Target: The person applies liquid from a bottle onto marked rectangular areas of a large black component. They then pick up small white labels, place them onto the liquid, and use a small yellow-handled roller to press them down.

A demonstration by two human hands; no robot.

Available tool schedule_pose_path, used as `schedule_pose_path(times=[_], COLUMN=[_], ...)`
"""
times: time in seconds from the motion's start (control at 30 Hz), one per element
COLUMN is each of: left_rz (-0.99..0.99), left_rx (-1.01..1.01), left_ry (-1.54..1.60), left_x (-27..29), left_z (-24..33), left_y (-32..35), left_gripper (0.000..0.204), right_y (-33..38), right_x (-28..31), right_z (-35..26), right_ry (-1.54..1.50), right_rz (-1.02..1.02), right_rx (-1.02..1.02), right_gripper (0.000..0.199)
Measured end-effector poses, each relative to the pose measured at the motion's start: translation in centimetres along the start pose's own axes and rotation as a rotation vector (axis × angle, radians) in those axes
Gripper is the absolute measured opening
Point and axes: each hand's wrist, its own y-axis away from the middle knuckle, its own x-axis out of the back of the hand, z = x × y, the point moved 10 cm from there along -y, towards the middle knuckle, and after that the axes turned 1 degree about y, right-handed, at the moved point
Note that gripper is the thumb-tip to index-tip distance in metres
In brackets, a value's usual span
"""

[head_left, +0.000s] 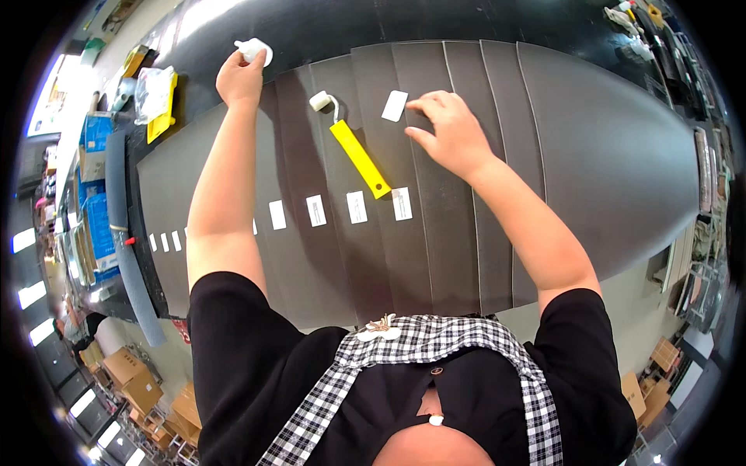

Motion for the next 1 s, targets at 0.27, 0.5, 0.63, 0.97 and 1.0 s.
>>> schedule_pose_path(times=[0.27,0.5,0.63,0.97,1.0], left_rz=[-0.277,-0.229,-0.031,-0.213,-0.26], left_rx=[0.062,0.04,-0.22,-0.551,-0.562], left_ry=[-0.309,-0.139,-0.186,0.031,0.023], left_x=[-6.1,-4.8,0.6,4.2,3.2], left_z=[-3.4,-3.8,-1.7,13.7,14.7], left_y=[-0.4,0.4,1.8,21.6,22.3], left_gripper=[0.042,0.055,0.068,0.034,0.033], right_y=[-2.1,-2.2,-2.6,-3.0,-3.3], right_x=[-2.5,-3.0,-2.6,-2.6,-3.3], right_z=[-0.1,-0.6,1.1,1.6,1.7], right_ry=[0.2,0.289,0.074,0.083,0.104], right_rz=[-0.027,0.041,0.096,0.097,0.043], right_rx=[0.093,0.186,0.076,0.054,0.058], right_gripper=[0.033,0.014,0.013,0.008,0.008])
